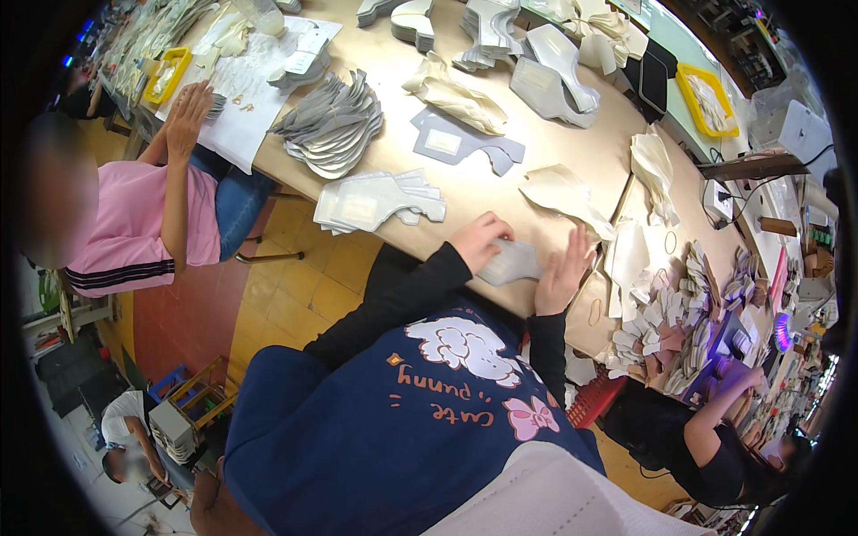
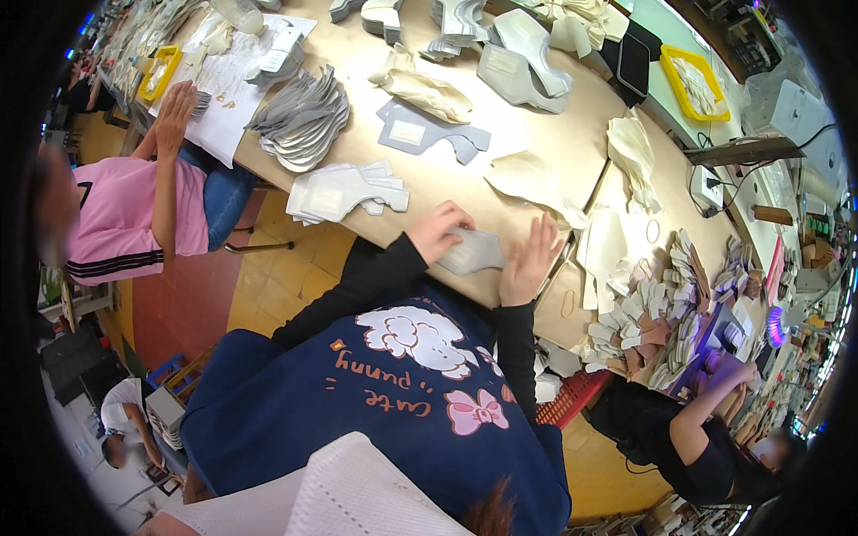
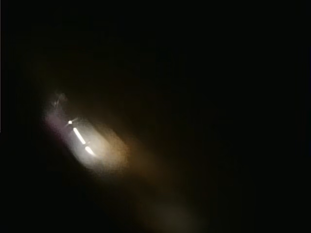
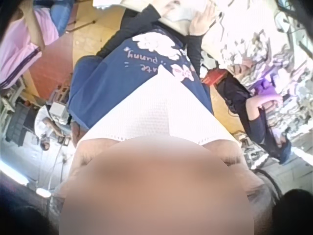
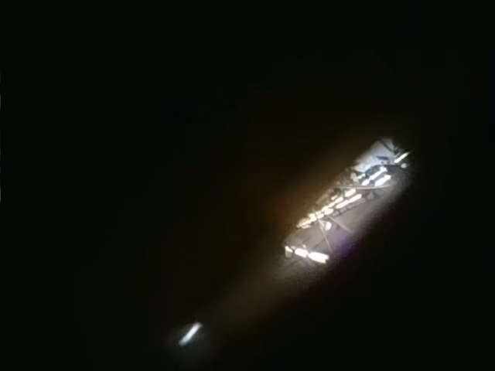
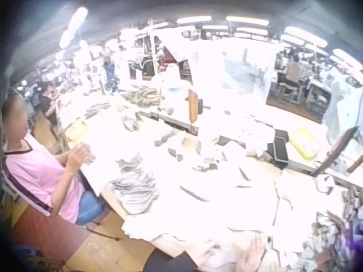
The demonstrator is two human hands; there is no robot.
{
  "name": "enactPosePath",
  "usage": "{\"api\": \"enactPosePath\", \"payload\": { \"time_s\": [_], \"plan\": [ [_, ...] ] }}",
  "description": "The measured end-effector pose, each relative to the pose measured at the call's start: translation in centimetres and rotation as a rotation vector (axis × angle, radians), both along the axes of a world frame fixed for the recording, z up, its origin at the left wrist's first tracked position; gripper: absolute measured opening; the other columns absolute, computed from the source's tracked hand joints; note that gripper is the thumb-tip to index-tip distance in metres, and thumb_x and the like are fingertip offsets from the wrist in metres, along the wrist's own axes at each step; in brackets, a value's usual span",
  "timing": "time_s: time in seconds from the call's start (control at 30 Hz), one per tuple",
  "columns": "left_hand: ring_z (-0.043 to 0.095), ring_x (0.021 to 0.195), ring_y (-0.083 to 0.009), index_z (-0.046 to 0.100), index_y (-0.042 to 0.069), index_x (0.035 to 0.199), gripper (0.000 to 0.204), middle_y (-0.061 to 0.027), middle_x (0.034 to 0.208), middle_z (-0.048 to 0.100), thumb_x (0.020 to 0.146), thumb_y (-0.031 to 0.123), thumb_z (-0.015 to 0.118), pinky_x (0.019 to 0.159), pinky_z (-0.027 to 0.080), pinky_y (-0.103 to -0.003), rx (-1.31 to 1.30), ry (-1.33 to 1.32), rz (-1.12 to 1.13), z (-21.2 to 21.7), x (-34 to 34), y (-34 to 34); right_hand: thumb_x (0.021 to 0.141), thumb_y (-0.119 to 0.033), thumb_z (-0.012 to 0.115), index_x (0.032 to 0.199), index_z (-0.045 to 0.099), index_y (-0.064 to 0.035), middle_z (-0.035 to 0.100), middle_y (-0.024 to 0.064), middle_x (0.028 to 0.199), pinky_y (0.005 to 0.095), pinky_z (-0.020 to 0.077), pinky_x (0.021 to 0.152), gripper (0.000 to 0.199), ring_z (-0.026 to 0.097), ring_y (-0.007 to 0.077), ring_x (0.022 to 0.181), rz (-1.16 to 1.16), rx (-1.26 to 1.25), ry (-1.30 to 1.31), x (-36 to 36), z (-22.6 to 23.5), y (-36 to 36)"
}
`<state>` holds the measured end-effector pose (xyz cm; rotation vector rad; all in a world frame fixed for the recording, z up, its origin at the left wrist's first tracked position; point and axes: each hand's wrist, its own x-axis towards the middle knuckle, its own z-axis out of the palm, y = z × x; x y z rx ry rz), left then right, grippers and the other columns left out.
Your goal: The person folds small white fabric pieces by hand on a worktable, aligns them, and stacks them into neat piles. They occasionally move stacks aside to access more pieces and continue folding.
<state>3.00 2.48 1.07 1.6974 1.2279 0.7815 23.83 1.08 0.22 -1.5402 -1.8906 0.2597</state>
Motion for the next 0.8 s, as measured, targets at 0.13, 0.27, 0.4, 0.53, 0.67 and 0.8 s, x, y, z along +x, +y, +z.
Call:
{"api": "enactPosePath", "payload": {
  "time_s": [0.13,0.27,0.4,0.53,0.67,0.8],
  "plan": [
    [0.067,0.091,-0.0184,0.067,0.006,0.105,0.03,-0.0072,0.1,0.07,0.076,-0.002,0.068,0.081,0.053,-0.032,-0.144,-0.163,0.193,2.5,-6.7,-0.3,0.099,-0.01,0.046,0.135,0.049,0.0025,0.052,0.0158,0.14,0.0451,0.0233,0.116,0.038,0.041,0.0329,0.137,-0.067,0.103,0.205,0.1,0.4,-0.3],
    [0.068,0.089,-0.0232,0.068,0.007,0.102,0.027,-0.0084,0.096,0.069,0.077,-0.002,0.066,0.078,0.053,-0.033,-0.079,0.201,0.501,5.5,-15.7,-0.5,0.097,-0.004,0.048,0.132,0.053,0.0023,0.054,0.0168,0.137,0.0403,0.0336,0.111,0.036,0.048,0.0328,0.13,-0.033,0.011,0.265,-0.2,0.6,-0.1],
    [0.06,0.103,-0.0342,0.066,0.006,0.103,0.024,-0.0119,0.111,0.063,0.079,0.001,0.065,0.09,0.048,-0.039,0.375,0.507,0.521,5.4,-17.5,0.6,0.096,-0.002,0.048,0.129,0.055,0.0018,0.057,0.017,0.132,0.0385,0.0375,0.107,0.035,0.052,0.032,0.126,-0.005,-0.011,0.256,-0.5,1.0,0.2],
    [0.056,0.114,-0.0346,0.063,0.006,0.112,0.031,-0.0143,0.123,0.059,0.081,0.004,0.065,0.096,0.046,-0.04,0.349,0.376,0.211,1.7,-13.4,4.1,0.094,0.0,0.049,0.126,0.058,0.0016,0.058,0.0174,0.129,0.0381,0.0408,0.104,0.033,0.055,0.0323,0.121,0.026,-0.01,0.284,-0.3,1.0,0.3],
    [0.047,0.129,-0.0359,0.053,0.011,0.131,0.051,-0.0158,0.141,0.048,0.083,0.018,0.069,0.106,0.039,-0.045,0.476,0.661,0.125,-1.8,-10.4,8.3,0.091,0.003,0.054,0.122,0.061,0.0008,0.059,0.0178,0.125,0.0383,0.0451,0.098,0.032,0.057,0.0333,0.116,0.001,0.004,0.285,-0.1,0.6,0.1],
    [0.048,0.13,-0.0257,0.057,0.02,0.128,0.049,-0.0073,0.143,0.049,0.081,0.028,0.072,0.101,0.043,-0.043,0.411,0.702,0.099,-3.0,-11.2,10.0,0.089,0.003,0.056,0.118,0.063,0.0002,0.061,0.0171,0.122,0.0381,0.0464,0.096,0.03,0.058,0.0329,0.114,-0.048,0.047,0.302,-0.2,0.2,0.0]
  ]
}}
